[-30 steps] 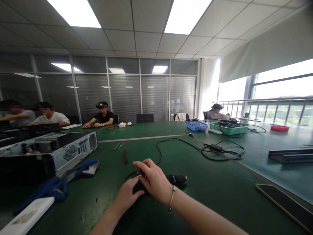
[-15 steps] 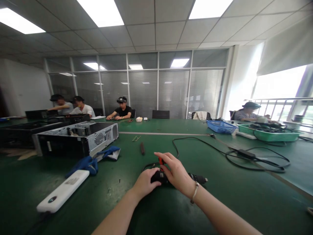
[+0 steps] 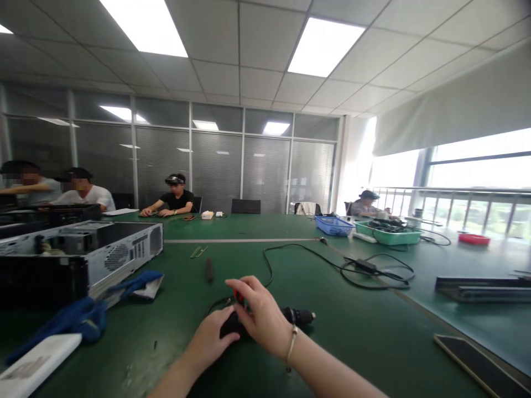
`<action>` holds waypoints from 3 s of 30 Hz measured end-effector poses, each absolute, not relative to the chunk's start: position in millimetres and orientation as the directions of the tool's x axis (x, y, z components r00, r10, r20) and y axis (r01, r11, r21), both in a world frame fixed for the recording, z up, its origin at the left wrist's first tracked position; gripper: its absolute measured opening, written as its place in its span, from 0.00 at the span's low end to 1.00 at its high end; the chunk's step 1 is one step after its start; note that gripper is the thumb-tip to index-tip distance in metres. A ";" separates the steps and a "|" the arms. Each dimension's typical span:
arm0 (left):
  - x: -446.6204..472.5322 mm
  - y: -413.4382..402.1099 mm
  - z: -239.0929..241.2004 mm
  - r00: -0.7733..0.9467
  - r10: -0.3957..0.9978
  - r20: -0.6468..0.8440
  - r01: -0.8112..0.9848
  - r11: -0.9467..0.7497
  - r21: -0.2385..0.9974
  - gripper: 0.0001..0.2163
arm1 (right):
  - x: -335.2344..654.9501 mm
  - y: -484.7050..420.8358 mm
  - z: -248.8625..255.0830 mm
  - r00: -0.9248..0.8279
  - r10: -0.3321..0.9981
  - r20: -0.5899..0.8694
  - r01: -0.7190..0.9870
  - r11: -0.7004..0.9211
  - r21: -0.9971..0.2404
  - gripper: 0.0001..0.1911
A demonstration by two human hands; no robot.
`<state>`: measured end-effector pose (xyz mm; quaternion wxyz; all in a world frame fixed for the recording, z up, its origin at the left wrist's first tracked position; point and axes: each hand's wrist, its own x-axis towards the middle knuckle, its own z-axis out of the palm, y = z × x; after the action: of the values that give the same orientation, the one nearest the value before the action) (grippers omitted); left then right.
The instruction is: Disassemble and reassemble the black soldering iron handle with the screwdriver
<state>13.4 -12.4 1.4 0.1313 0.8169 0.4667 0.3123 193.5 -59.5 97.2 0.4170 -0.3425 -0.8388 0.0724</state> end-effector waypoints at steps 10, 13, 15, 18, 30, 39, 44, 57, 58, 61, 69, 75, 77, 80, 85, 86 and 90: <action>14.5 -11.8 5.1 0.373 0.843 0.388 0.669 -0.534 0.518 0.22 | 196.2 -65.0 105.3 -0.436 0.645 0.628 0.528 0.748 -0.402 0.31; 14.5 -9.2 3.9 0.368 0.843 0.391 0.674 -0.532 0.512 0.20 | 196.1 -64.6 106.1 -0.418 0.682 0.599 0.571 0.711 -0.411 0.29; 13.7 -7.2 1.7 0.337 0.849 0.407 0.681 -0.518 0.518 0.21 | 196.5 -64.0 106.5 -0.422 0.692 0.586 0.581 0.702 -0.411 0.29; 13.1 -6.5 0.5 0.339 0.837 0.430 0.660 -0.537 0.525 0.23 | 196.9 -64.8 107.5 -0.435 0.672 0.599 0.553 0.725 -0.411 0.30; 14.8 -10.7 7.2 0.384 0.847 0.367 0.677 -0.529 0.512 0.22 | 194.8 -67.7 107.7 -0.408 0.685 0.603 0.591 0.702 -0.398 0.29; 14.2 -10.4 6.7 0.355 0.859 0.368 0.691 -0.506 0.515 0.23 | 195.9 -66.0 106.5 -0.411 0.679 0.609 0.600 0.704 -0.380 0.29; 15.1 -11.2 7.2 0.340 0.856 0.390 0.685 -0.510 0.520 0.23 | 196.3 -64.7 105.8 -0.434 0.692 0.577 0.588 0.702 -0.401 0.29; 13.6 -8.8 5.8 0.375 0.849 0.372 0.681 -0.525 0.510 0.23 | 208.8 -71.0 112.6 -0.377 0.647 0.663 0.508 0.743 -0.436 0.30; 13.4 -8.5 5.8 0.384 0.846 0.370 0.678 -0.531 0.509 0.23 | 213.3 -72.4 109.1 -0.429 0.653 0.624 0.513 0.745 -0.427 0.27; 12.5 -6.0 3.8 0.386 0.845 0.371 0.671 -0.533 0.516 0.22 | 232.0 -74.8 84.2 -0.556 0.668 0.495 0.535 0.743 -0.403 0.23; 12.4 1.6 -4.8 0.359 0.848 0.390 0.690 -0.523 0.500 0.25 | 275.5 -59.6 25.6 -0.578 0.735 0.354 0.576 0.675 -0.461 0.21; 11.4 9.2 -11.8 0.371 0.829 0.418 0.712 -0.543 0.444 0.24 | 293.6 -46.5 39.1 -0.356 0.788 0.501 0.687 0.585 -0.432 0.12; 10.9 12.5 -13.4 0.376 0.827 0.418 0.721 -0.544 0.428 0.25 | 305.0 -40.4 39.5 -0.274 0.808 0.522 0.761 0.514 -0.397 0.17; 10.5 17.4 -15.2 0.378 0.820 0.430 0.723 -0.552 0.416 0.24 | 320.3 -30.9 35.3 -0.294 0.849 0.440 0.808 0.466 -0.360 0.31; 8.5 25.4 -19.2 0.368 0.806 0.463 0.715 -0.564 0.414 0.21 | 330.1 -21.8 31.6 -0.367 0.884 0.289 0.824 0.453 -0.340 0.28; 7.9 26.7 -20.0 0.368 0.801 0.472 0.713 -0.569 0.410 0.21 | 330.8 -21.1 32.2 -0.377 0.882 0.282 0.820 0.459 -0.342 0.27; 4.9 31.5 -23.6 0.367 0.766 0.528 0.712 -0.597 0.371 0.19 | 331.5 -20.0 33.3 -0.408 0.868 0.283 0.791 0.491 -0.365 0.25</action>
<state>4.9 31.5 -23.6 0.0398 0.8258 0.4474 0.3412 331.5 -20.0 33.3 0.2215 -0.4968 -0.8346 0.0869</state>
